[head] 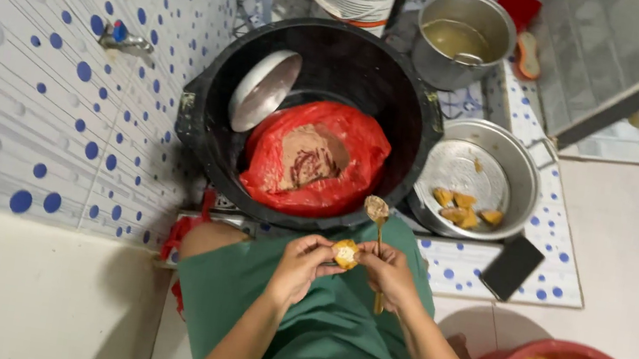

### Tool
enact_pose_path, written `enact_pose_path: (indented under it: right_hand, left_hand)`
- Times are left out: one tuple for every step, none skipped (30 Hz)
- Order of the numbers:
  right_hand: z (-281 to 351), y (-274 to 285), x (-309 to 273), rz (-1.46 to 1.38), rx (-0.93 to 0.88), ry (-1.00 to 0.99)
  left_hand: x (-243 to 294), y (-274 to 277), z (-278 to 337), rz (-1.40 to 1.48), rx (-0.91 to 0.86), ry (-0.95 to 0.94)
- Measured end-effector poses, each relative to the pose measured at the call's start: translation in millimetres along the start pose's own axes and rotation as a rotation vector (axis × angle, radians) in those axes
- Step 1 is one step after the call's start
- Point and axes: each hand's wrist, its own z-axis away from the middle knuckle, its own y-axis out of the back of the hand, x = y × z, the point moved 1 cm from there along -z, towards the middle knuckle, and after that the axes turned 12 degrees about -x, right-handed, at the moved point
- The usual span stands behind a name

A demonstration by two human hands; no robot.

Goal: Sorting and preparing small fried food items from a large pot into a bowl

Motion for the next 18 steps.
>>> enact_pose_path:
  right_hand:
    - [-16.8, -1.1, 2.2, 0.100, -0.038, 0.005]
    - [-33.9, -2.4, 4.4, 0.200, -0.076, 0.011]
    - [-48.6, -7.1, -2.3, 0.201, -0.084, 0.008]
    - [-63.8, -11.5, -9.3, 0.297, -0.109, 0.036]
    - [-76.5, -15.7, -13.7, 0.389, -0.131, 0.060]
    - [-114.8, -11.7, -4.8, 0.386, -0.135, 0.054]
    - [-152.2, -8.7, 5.2, 0.675, -0.191, 0.075]
    - [-189.5, -5.5, 16.3, 0.965, -0.248, 0.097]
    - [-200.2, -25.0, -1.7, 0.959, -0.251, 0.088]
    - [-211.4, -44.6, -18.2, 1.220, -0.313, -0.005]
    - [-221.1, -62.9, -33.7, 1.480, -0.380, -0.107]
    - [-265.8, -32.0, 19.4, 1.474, -0.388, -0.119]
    - [-314.0, -13.0, 64.6, 1.579, -0.383, -0.117]
    - [-369.8, -11.8, 104.7, 1.683, -0.379, -0.113]
    - [-372.4, -24.6, 101.6, 1.680, -0.383, -0.119]
    - [-374.2, -37.0, 98.4, 1.698, -0.380, -0.171]
    - [-374.7, -48.7, 95.4, 1.716, -0.378, -0.223]
    - [-381.6, -50.4, 102.1, 1.713, -0.384, -0.230]
  left_hand:
    - [0.7, 9.0, -8.1, -0.028, 0.067, -0.039]
    - [1.6, 18.1, -16.6, -0.056, 0.134, -0.078]
    - [10.5, 27.6, -21.2, -0.055, 0.141, -0.082]
    - [19.5, 37.4, -26.2, -0.107, 0.199, -0.124]
    - [26.9, 47.9, -28.8, -0.162, 0.257, -0.160]
    - [36.0, 57.3, -33.4, -0.164, 0.265, -0.157]
    - [45.3, 67.4, -37.6, -0.210, 0.313, -0.176]
    - [54.3, 77.7, -41.9, -0.258, 0.360, -0.196]
    - [64.3, 83.4, -41.2, -0.260, 0.366, -0.187]
    - [74.2, 89.5, -40.4, -0.252, 0.393, -0.201]
    - [82.4, 95.1, -37.8, -0.243, 0.423, -0.211]
    - [87.0, 99.9, -37.1, -0.243, 0.431, -0.199]
    - [91.2, 104.5, -36.8, -0.273, 0.483, -0.170]
    - [95.2, 108.7, -35.7, -0.303, 0.534, -0.141]
    - [94.3, 113.9, -35.5, -0.303, 0.538, -0.134]
    - [93.1, 118.6, -34.6, -0.266, 0.537, -0.127]
    - [91.1, 122.3, -32.5, -0.227, 0.538, -0.119]
    - [91.9, 124.5, -32.3, -0.228, 0.543, -0.112]
